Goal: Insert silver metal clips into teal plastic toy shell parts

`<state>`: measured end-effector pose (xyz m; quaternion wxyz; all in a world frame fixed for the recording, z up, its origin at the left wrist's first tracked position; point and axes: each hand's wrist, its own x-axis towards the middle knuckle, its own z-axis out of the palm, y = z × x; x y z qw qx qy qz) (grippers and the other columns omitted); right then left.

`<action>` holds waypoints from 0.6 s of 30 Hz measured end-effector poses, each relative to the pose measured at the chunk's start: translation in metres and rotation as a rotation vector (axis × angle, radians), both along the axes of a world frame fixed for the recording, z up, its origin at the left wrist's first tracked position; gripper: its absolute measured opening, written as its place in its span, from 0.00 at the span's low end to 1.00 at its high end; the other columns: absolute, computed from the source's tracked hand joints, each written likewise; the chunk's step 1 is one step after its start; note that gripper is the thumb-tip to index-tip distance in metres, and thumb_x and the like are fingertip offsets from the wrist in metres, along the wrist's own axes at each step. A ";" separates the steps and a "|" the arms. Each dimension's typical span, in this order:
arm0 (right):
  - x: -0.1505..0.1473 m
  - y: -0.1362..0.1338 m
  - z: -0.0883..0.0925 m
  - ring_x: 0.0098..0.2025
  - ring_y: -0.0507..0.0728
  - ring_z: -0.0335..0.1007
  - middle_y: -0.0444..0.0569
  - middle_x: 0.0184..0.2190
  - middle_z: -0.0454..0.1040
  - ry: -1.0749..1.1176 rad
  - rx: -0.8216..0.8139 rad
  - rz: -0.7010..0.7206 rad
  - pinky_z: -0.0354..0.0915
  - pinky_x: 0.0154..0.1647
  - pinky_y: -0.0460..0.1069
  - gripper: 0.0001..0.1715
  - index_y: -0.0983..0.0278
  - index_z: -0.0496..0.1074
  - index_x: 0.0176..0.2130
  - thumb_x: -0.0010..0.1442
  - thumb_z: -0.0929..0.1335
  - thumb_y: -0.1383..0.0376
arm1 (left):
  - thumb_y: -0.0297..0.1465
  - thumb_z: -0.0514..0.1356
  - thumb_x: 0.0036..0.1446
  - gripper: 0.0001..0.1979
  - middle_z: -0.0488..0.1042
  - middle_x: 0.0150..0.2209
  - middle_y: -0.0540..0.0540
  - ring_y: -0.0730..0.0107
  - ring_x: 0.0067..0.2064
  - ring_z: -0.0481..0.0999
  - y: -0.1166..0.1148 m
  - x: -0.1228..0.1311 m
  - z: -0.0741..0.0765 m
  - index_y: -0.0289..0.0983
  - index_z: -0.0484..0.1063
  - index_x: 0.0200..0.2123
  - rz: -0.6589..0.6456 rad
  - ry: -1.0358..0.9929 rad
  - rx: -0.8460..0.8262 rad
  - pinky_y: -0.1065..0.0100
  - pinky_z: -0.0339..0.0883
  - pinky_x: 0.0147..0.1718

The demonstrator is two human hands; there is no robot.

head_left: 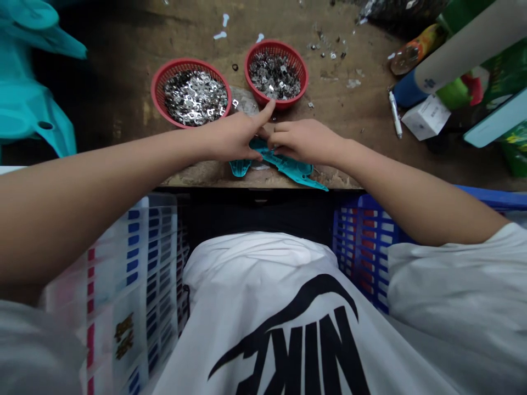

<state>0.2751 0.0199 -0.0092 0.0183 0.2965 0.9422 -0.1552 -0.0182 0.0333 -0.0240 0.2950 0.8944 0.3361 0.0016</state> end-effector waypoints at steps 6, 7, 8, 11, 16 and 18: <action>0.019 0.018 -0.009 0.60 0.70 0.83 0.63 0.65 0.87 0.060 -0.048 -0.213 0.75 0.62 0.60 0.28 0.62 0.84 0.74 0.89 0.67 0.54 | 0.54 0.67 0.80 0.61 0.93 0.70 0.46 0.46 0.75 0.85 -0.007 0.000 0.004 0.42 0.40 1.00 0.105 -0.060 0.030 0.45 0.77 0.78; 0.021 0.019 -0.011 0.58 0.70 0.83 0.63 0.65 0.86 0.056 -0.064 -0.209 0.75 0.62 0.60 0.28 0.62 0.85 0.75 0.88 0.68 0.55 | 0.53 0.68 0.80 0.60 0.93 0.69 0.46 0.44 0.75 0.85 -0.007 0.000 0.004 0.44 0.44 1.00 0.117 -0.061 0.036 0.43 0.77 0.78; 0.021 0.019 -0.012 0.57 0.69 0.83 0.63 0.65 0.85 0.052 -0.079 -0.198 0.76 0.63 0.61 0.28 0.61 0.86 0.74 0.86 0.69 0.55 | 0.53 0.69 0.78 0.58 0.93 0.69 0.46 0.42 0.75 0.85 -0.007 0.001 0.004 0.45 0.49 1.00 0.126 -0.061 0.042 0.42 0.77 0.78; 0.016 0.012 -0.007 0.56 0.69 0.82 0.62 0.63 0.85 0.060 -0.088 -0.183 0.76 0.64 0.62 0.28 0.61 0.89 0.72 0.83 0.70 0.57 | 0.51 0.73 0.75 0.53 0.93 0.69 0.42 0.36 0.77 0.85 -0.007 0.003 0.004 0.46 0.63 0.95 0.144 -0.054 0.068 0.41 0.78 0.77; 0.005 0.001 0.007 0.61 0.74 0.82 0.63 0.60 0.89 0.120 -0.040 -0.252 0.78 0.65 0.64 0.26 0.60 0.92 0.68 0.83 0.70 0.57 | 0.45 0.74 0.72 0.45 0.92 0.70 0.37 0.30 0.76 0.88 -0.005 0.004 0.003 0.48 0.75 0.88 0.125 -0.075 0.104 0.40 0.82 0.75; 0.005 0.000 0.009 0.61 0.74 0.82 0.63 0.58 0.90 0.120 -0.040 -0.251 0.78 0.64 0.64 0.24 0.59 0.93 0.65 0.82 0.71 0.57 | 0.43 0.74 0.71 0.42 0.93 0.69 0.38 0.31 0.74 0.89 -0.005 0.004 0.001 0.49 0.77 0.86 0.121 -0.080 0.108 0.40 0.83 0.75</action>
